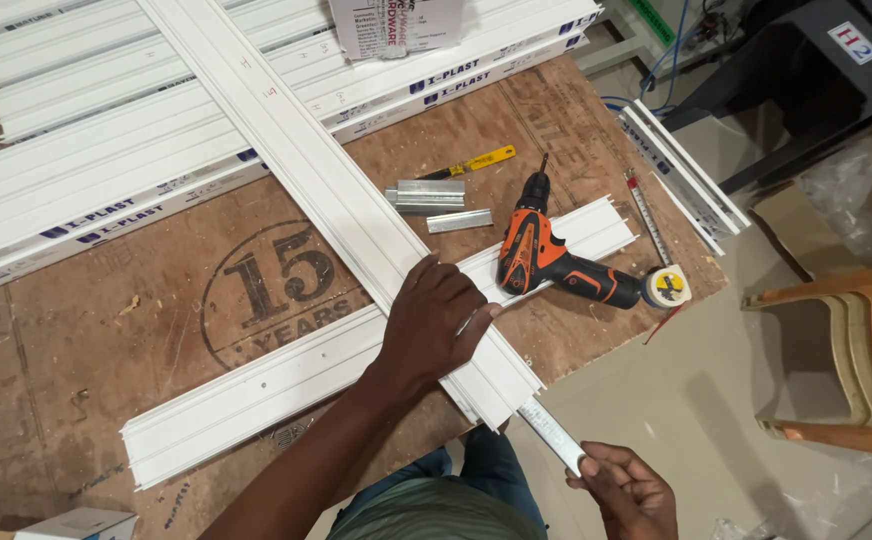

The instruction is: The person is assembling white plastic or aluminum profiles on a wooden workbench, using a tape measure, pencil, screws, and a power drill.

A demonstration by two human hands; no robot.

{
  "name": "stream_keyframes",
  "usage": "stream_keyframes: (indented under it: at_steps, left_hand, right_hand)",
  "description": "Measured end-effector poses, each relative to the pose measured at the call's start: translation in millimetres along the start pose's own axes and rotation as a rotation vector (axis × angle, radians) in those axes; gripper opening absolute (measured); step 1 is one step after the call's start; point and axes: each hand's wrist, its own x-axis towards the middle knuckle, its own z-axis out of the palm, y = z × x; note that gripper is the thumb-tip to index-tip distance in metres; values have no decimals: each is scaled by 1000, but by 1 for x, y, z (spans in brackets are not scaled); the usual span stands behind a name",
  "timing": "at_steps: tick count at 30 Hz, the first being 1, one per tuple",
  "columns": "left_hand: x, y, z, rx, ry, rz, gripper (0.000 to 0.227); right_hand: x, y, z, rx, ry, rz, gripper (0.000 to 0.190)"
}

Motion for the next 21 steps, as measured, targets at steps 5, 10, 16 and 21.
stream_keyframes:
  at_steps: [5, 10, 16, 21]
  left_hand:
    - [1, 3, -3, 1, 11, 10, 22]
    - [3, 4, -5, -12, 15, 12, 22]
    - [4, 6, -8, 2, 1, 15, 21]
    - [5, 8, -9, 6, 6, 16, 21]
  right_hand:
    - [4, 9, 2, 28, -19, -56, 29]
    - [5, 18, -2, 106, -64, -46, 28]
    - [6, 30, 7, 156, -69, -57, 26]
    - [5, 8, 44, 149, -75, -55, 23]
